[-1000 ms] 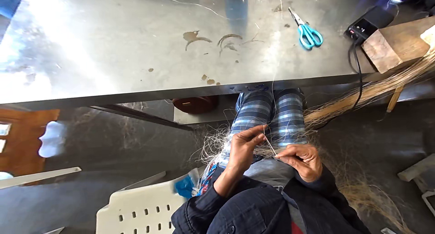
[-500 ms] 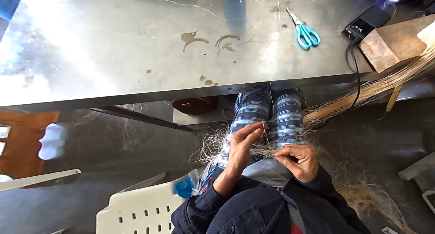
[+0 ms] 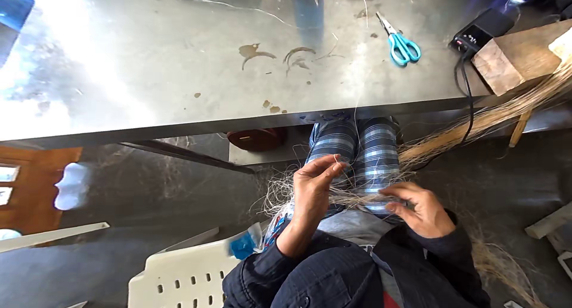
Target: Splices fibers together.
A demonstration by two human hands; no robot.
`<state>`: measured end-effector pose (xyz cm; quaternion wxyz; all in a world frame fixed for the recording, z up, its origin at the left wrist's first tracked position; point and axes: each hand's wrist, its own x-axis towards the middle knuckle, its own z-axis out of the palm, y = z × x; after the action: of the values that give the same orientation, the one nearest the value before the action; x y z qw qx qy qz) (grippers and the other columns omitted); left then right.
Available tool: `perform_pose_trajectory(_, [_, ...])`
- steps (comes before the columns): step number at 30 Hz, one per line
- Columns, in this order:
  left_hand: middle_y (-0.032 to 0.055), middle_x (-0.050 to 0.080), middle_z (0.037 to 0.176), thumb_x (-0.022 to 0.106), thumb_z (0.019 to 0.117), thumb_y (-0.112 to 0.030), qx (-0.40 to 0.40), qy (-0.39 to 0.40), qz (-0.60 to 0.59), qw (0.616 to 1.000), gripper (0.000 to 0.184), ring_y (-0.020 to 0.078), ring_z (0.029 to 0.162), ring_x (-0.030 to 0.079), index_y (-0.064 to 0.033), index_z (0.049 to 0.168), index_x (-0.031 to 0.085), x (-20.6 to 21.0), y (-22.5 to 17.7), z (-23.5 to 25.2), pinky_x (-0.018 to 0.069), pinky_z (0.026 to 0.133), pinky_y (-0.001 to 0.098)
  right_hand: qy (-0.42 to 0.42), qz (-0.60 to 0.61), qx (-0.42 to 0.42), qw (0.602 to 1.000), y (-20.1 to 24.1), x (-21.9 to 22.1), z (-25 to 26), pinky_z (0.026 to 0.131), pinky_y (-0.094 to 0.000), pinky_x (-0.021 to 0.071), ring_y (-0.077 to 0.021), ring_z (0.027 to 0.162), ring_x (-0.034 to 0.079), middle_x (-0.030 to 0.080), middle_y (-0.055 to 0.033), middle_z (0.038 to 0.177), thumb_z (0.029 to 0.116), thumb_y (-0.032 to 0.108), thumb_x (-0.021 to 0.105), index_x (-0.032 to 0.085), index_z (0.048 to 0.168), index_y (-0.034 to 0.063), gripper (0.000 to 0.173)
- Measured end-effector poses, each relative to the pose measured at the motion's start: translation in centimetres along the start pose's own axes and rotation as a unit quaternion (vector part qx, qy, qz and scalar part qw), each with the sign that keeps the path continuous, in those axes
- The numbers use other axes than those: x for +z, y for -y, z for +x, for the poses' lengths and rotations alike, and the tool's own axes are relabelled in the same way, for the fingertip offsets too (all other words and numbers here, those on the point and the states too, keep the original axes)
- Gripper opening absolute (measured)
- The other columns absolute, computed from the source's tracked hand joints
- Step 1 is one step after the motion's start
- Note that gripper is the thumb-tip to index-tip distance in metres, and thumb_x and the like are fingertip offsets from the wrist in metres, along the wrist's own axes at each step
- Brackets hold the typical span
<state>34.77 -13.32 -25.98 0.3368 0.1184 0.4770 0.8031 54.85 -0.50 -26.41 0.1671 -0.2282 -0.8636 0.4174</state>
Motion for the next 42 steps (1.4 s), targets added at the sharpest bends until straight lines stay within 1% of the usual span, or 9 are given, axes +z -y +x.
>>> perform_pose_trajectory(6, [0.0031, 0.077, 0.088, 0.071, 0.0854, 0.005, 0.033, 0.035, 0.022, 0.999, 0.020, 0.0085, 0.078, 0.072, -0.0070, 0.098, 0.080, 0.6, -0.1, -0.6, 0.0605, 0.078, 0.0263, -0.173, 0.056, -0.113, 0.977, 2.8, 0.0, 1.8, 0.093, -0.0282, 0.0572, -0.0136, 0.103, 0.070, 0.076, -0.0106, 0.104, 0.0951, 0.033, 0.071, 0.078, 0.102, -0.0002, 0.034])
perform_pose_trajectory(11, [0.0016, 0.077, 0.087, 0.073, 0.0853, 0.004, 0.062, 0.074, 0.036, 0.995, 0.020, 0.0072, 0.080, 0.072, -0.0079, 0.099, 0.080, 0.9, 0.0, -1.2, 0.0609, 0.078, 0.0250, -0.003, 0.224, -0.033, 0.974, 4.1, 3.6, 4.6, 0.083, -0.0231, 0.0602, -0.0039, 0.088, 0.072, 0.076, -0.0048, 0.096, 0.0911, 0.022, 0.075, 0.073, 0.110, -0.0056, 0.034])
perform_pose_trajectory(14, [0.0026, 0.077, 0.087, 0.073, 0.0848, 0.004, 0.078, 0.068, 0.044, 0.994, 0.020, 0.0082, 0.080, 0.072, -0.0078, 0.099, 0.080, 0.6, -0.2, -1.1, 0.0611, 0.077, 0.0258, 0.082, 0.390, 0.089, 0.913, 4.7, 3.6, 5.6, 0.063, -0.0201, 0.0581, -0.0010, 0.061, 0.065, 0.071, 0.0046, 0.073, 0.0944, 0.000, 0.064, 0.070, 0.099, -0.0004, 0.008])
perform_pose_trajectory(16, [0.0030, 0.077, 0.090, 0.072, 0.0869, 0.002, 0.071, 0.057, 0.035, 0.995, 0.018, 0.0084, 0.082, 0.072, -0.0086, 0.099, 0.080, 0.4, -0.7, -0.9, 0.0605, 0.080, 0.0260, 0.149, 0.465, 0.123, 0.864, 3.9, 3.2, 5.7, 0.054, -0.0199, 0.0560, -0.0004, 0.052, 0.061, 0.066, 0.0090, 0.065, 0.0975, 0.000, 0.056, 0.071, 0.092, 0.0053, 0.016])
perform_pose_trajectory(19, [0.0050, 0.077, 0.091, 0.060, 0.0951, 0.002, 0.003, 0.026, -0.041, 0.999, 0.023, 0.0117, 0.083, 0.073, -0.0109, 0.100, 0.078, -0.1, -1.9, -0.3, 0.0606, 0.081, 0.0283, 0.226, 0.496, 0.143, 0.826, 2.5, 2.7, 5.4, 0.041, -0.0125, 0.0382, 0.0055, 0.044, 0.046, 0.058, 0.0132, 0.060, 0.1009, 0.006, 0.053, 0.072, 0.095, 0.0084, 0.020])
perform_pose_trajectory(23, [-0.0021, 0.072, 0.085, 0.040, 0.1054, -0.006, -0.023, -0.017, -0.124, 0.992, 0.033, 0.0135, 0.084, 0.072, -0.0173, 0.107, 0.070, -1.8, -4.8, 1.5, 0.0600, 0.090, 0.0369, 0.197, 0.432, 0.138, 0.869, 0.8, 1.3, 4.5, 0.042, -0.0102, 0.0332, 0.0086, 0.045, 0.043, 0.058, 0.0150, 0.059, 0.0992, 0.005, 0.054, 0.073, 0.094, 0.0077, 0.020])
perform_pose_trajectory(26, [-0.0079, 0.069, 0.082, 0.032, 0.1107, -0.015, 0.024, -0.042, -0.126, 0.991, 0.031, 0.0049, 0.078, 0.069, -0.0216, 0.113, 0.062, -3.3, -7.9, 3.1, 0.0596, 0.081, 0.0232, 0.145, 0.374, 0.140, 0.905, -0.4, 0.0, 3.6, 0.043, -0.0104, 0.0372, 0.0081, 0.046, 0.047, 0.060, 0.0146, 0.059, 0.0980, 0.004, 0.056, 0.074, 0.092, 0.0074, 0.019])
perform_pose_trajectory(32, [-0.0005, 0.068, 0.082, 0.028, 0.1121, -0.021, 0.150, -0.048, -0.213, 0.964, 0.035, 0.0061, 0.069, 0.066, -0.0128, 0.108, 0.061, -6.8, -14.0, 5.8, 0.0574, 0.067, 0.0186, 0.055, 0.275, 0.156, 0.947, -2.8, -2.9, 1.5, 0.044, -0.0105, 0.0388, 0.0082, 0.046, 0.047, 0.060, 0.0147, 0.059, 0.0956, 0.004, 0.061, 0.075, 0.091, 0.0059, 0.015])
perform_pose_trajectory(42, [0.0102, 0.068, 0.097, 0.036, 0.1104, -0.012, 0.286, -0.234, -0.226, 0.901, 0.020, 0.0127, 0.091, 0.070, -0.0022, 0.112, 0.053, -11.5, -19.5, 11.0, 0.0578, 0.086, 0.0250, -0.048, 0.135, 0.275, 0.951, -7.2, -7.8, -2.8, 0.041, -0.0126, 0.0354, 0.0045, 0.042, 0.043, 0.058, 0.0106, 0.056, 0.0991, 0.003, 0.056, 0.075, 0.093, 0.0024, 0.020])
